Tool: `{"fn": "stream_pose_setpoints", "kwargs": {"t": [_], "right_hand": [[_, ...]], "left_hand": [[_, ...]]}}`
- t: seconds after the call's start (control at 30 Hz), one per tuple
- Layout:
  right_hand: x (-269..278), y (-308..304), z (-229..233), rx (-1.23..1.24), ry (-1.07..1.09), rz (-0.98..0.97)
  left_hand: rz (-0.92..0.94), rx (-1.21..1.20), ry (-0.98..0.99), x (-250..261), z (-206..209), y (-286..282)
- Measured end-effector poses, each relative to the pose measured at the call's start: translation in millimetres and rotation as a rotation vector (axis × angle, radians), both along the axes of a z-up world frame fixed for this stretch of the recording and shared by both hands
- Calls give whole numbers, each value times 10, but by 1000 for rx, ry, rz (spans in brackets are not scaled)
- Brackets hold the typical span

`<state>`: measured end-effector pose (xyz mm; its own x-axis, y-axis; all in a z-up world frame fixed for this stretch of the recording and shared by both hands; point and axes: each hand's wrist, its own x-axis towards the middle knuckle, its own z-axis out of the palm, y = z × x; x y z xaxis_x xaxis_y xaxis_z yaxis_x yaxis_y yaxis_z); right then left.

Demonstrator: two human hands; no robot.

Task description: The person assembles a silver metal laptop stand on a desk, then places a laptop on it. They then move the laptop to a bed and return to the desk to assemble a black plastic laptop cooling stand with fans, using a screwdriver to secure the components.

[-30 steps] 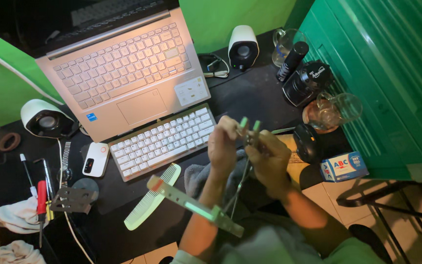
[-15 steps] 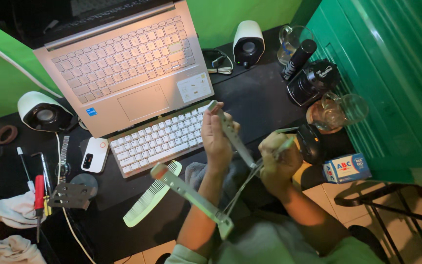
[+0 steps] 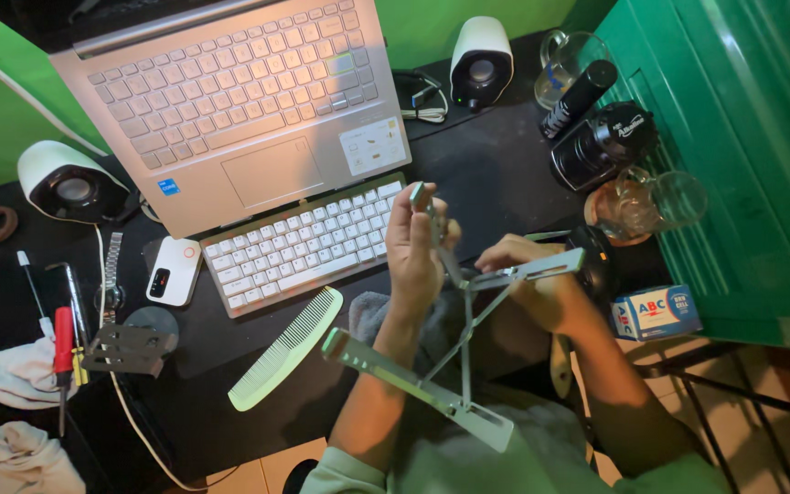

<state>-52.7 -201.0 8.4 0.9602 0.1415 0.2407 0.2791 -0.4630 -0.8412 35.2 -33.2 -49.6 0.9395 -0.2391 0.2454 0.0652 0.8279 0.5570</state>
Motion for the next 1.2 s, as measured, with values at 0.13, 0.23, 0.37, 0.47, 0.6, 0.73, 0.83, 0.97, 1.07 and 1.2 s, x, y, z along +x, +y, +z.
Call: {"fn": "stream_pose_setpoints", "kwargs": {"t": [0.13, 0.23, 0.37, 0.47, 0.6, 0.73, 0.83, 0.97, 1.07, 1.2], "right_hand": [[-44, -61, -9, -10, 64, 1], [-57, -88, -17, 173, 80, 76], [-37, -117, -35, 170, 48, 110], [-35, -155, -59, 15, 0, 70], [-51, -183, -108, 159, 40, 136], [-34, -139, -179, 232, 10, 135], [-1, -132, -155, 65, 17, 127], [-4, -112, 10, -110, 124, 81], [-40, -62, 135, -196, 128, 48], [-28, -56, 251, -230, 31, 109]], "left_hand": [[-60, -44, -3, -11, -62, -43], [-80, -40, -15, -15, -75, -37], [-105, -58, -26, -15, -52, -28], [-122, -79, -61, -27, -24, -17], [-118, -59, -67, -36, 11, 8], [-109, -49, -90, -37, -1, 3], [-126, -59, -97, -38, -42, -5], [-117, -44, -76, -51, -82, -8], [-130, -40, -55, -77, -101, -2], [-136, -46, -71, -78, -120, 5]]}}
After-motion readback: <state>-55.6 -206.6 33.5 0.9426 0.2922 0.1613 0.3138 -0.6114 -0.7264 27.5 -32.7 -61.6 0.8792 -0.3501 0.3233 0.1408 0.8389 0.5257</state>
